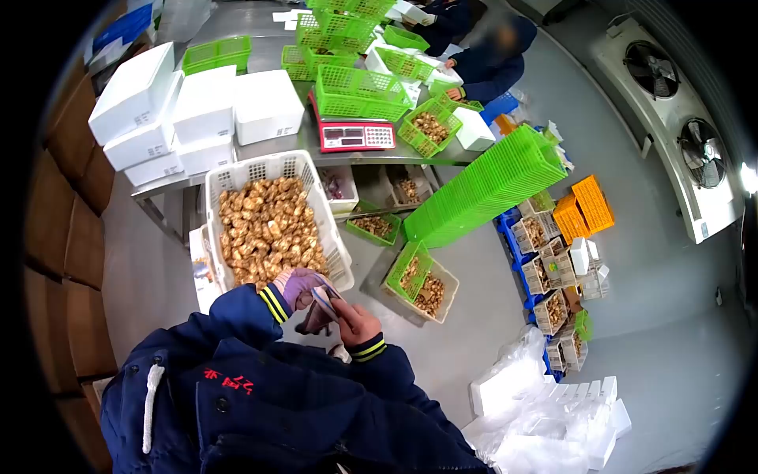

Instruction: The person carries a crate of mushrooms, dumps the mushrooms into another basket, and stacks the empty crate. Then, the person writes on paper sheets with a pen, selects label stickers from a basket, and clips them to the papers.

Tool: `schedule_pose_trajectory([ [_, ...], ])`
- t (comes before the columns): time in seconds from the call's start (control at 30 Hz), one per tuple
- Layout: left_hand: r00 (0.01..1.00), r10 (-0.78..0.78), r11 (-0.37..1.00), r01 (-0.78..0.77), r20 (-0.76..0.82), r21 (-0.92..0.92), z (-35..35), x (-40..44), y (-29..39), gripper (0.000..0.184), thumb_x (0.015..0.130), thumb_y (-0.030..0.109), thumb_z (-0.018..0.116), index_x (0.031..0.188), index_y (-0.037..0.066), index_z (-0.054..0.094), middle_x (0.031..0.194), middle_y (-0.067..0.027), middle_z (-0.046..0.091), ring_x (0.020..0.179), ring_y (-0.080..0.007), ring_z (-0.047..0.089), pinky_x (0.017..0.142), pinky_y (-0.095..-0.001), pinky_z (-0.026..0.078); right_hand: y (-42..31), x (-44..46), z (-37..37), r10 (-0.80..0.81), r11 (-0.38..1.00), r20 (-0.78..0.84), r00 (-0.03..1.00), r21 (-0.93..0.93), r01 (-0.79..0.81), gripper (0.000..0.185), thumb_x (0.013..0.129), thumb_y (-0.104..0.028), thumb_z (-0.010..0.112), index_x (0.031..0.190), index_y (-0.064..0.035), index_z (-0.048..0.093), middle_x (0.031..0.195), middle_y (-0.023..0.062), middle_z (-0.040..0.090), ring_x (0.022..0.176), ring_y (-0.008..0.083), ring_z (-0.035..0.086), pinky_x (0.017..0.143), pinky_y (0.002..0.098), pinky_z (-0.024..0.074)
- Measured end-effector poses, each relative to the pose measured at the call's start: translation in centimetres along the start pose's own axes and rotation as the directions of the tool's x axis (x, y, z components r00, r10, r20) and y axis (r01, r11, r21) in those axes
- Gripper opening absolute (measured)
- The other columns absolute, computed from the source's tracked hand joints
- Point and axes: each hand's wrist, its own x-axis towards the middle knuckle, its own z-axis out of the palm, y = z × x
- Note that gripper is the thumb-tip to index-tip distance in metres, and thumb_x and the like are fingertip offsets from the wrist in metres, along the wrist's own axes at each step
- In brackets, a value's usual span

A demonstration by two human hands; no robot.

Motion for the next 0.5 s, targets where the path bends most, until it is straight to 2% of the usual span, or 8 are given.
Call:
schedule_pose_trajectory([
  [0.03, 1.000, 0.005, 1.000, -0.005, 0.006, 0.007, 0.8, 1.4, 0.3, 0.013, 0.082, 0.018, 0.054, 0.083, 0.007, 0.061, 0.060, 0.0011, 0.053, 0.042, -0.0095, 0.042, 0.038, -0.0234, 0.032, 1.7, -0.1, 0.0, -0.004, 1.000, -0.009, 1.000, -0.003, 0.004, 0.027, 0.071, -0.007, 0.055, 0.097, -0.0144, 0.059, 0.072, 0.0117, 0.058, 0.065, 0.0317, 0.057, 0.057, 0.0359, 0.0469],
  [0.07, 0.834, 0.483, 0.627, -0.542, 0.266, 0.559, 2.6, 2.6, 1.0, 0.011, 0.078, 0.016, 0.056, 0.083, 0.007, 0.061, 0.065, 0.0003, 0.055, 0.048, -0.0124, 0.046, 0.042, -0.0266, 0.036, 4.3, -0.1, 0.2, 0.088, 0.982, 0.138, 0.986, -0.181, -0.062, 0.029, 0.071, -0.005, 0.054, 0.098, -0.0126, 0.059, 0.072, 0.0107, 0.058, 0.064, 0.0320, 0.057, 0.057, 0.0372, 0.0468],
  [0.1, 0.465, 0.551, -0.202, -0.732, 0.693, 0.651, 3.8, 3.7, 1.3, 0.011, 0.075, 0.014, 0.059, 0.083, 0.008, 0.061, 0.070, -0.0005, 0.057, 0.054, -0.0152, 0.051, 0.046, -0.0298, 0.041, 6.7, 0.1, 0.4, 0.202, 0.929, 0.264, 0.943, -0.357, -0.100, 0.030, 0.070, -0.003, 0.053, 0.099, -0.0109, 0.059, 0.072, 0.0098, 0.058, 0.064, 0.0323, 0.056, 0.058, 0.0384, 0.0467],
  [0.13, 0.549, 0.460, -0.244, -0.678, 0.698, 0.693, 3.7, 6.1, -0.3, 0.014, 0.069, 0.014, 0.061, 0.083, 0.010, 0.061, 0.077, -0.0037, 0.058, 0.067, -0.0191, 0.057, 0.057, -0.0343, 0.046, 8.8, 0.6, 0.8, 0.344, 0.900, 0.311, 0.886, -0.377, -0.217, 0.027, 0.072, -0.005, 0.053, 0.097, -0.0097, 0.059, 0.074, 0.0115, 0.059, 0.064, 0.0320, 0.057, 0.059, 0.0382, 0.0472],
  [0.2, 0.985, -0.172, 0.703, 0.141, -0.025, 0.697, 8.3, 8.5, -2.3, 0.008, 0.072, 0.014, 0.059, 0.079, 0.010, 0.059, 0.066, -0.0060, 0.055, 0.063, -0.0171, 0.057, 0.058, -0.0321, 0.047, 14.0, 1.1, 0.2, 0.468, 0.821, 0.485, 0.739, 0.072, -0.567, 0.026, 0.077, -0.009, 0.051, 0.103, -0.0065, 0.057, 0.084, 0.0119, 0.061, 0.073, 0.0277, 0.058, 0.067, 0.0351, 0.0476],
  [0.3, 0.831, 0.378, 0.095, -0.473, 0.408, 0.876, 10.6, 13.1, -6.1, 0.015, 0.074, 0.023, 0.059, 0.079, 0.009, 0.057, 0.067, -0.0099, 0.055, 0.067, -0.0307, 0.055, 0.061, -0.0349, 0.045, 14.7, 5.6, -5.7, 0.092, -0.161, 0.638, 0.764, 0.767, -0.621, 0.039, 0.084, -0.008, 0.046, 0.124, -0.0046, 0.043, 0.108, 0.0087, 0.057, 0.094, 0.0213, 0.055, 0.086, 0.0323, 0.0430],
  [0.4, 0.975, 0.008, -0.106, -0.219, 0.221, 0.970, 17.3, 14.7, -1.3, 0.017, 0.078, 0.013, 0.051, 0.088, -0.001, 0.055, 0.080, -0.0137, 0.058, 0.077, -0.0282, 0.056, 0.068, -0.0347, 0.045, 23.7, 5.0, -5.3, 0.214, 0.371, 0.375, 0.902, 0.823, -0.430, 0.053, 0.083, -0.018, 0.050, 0.131, -0.0053, 0.033, 0.114, 0.0101, 0.053, 0.097, 0.0208, 0.053, 0.090, 0.0323, 0.0405],
  [0.5, 0.919, 0.210, -0.026, -0.337, 0.334, 0.941, 15.6, 19.9, -5.6, 0.020, 0.076, 0.031, 0.055, 0.083, 0.013, 0.059, 0.079, -0.0101, 0.059, 0.075, -0.0295, 0.057, 0.066, -0.0351, 0.045, 26.4, 10.2, -5.2, 0.145, 0.977, 0.630, 0.763, -0.215, -0.008, 0.047, 0.083, -0.020, 0.051, 0.126, -0.0048, 0.039, 0.122, 0.0128, 0.045, 0.109, 0.0259, 0.047, 0.087, 0.0356, 0.0421],
])
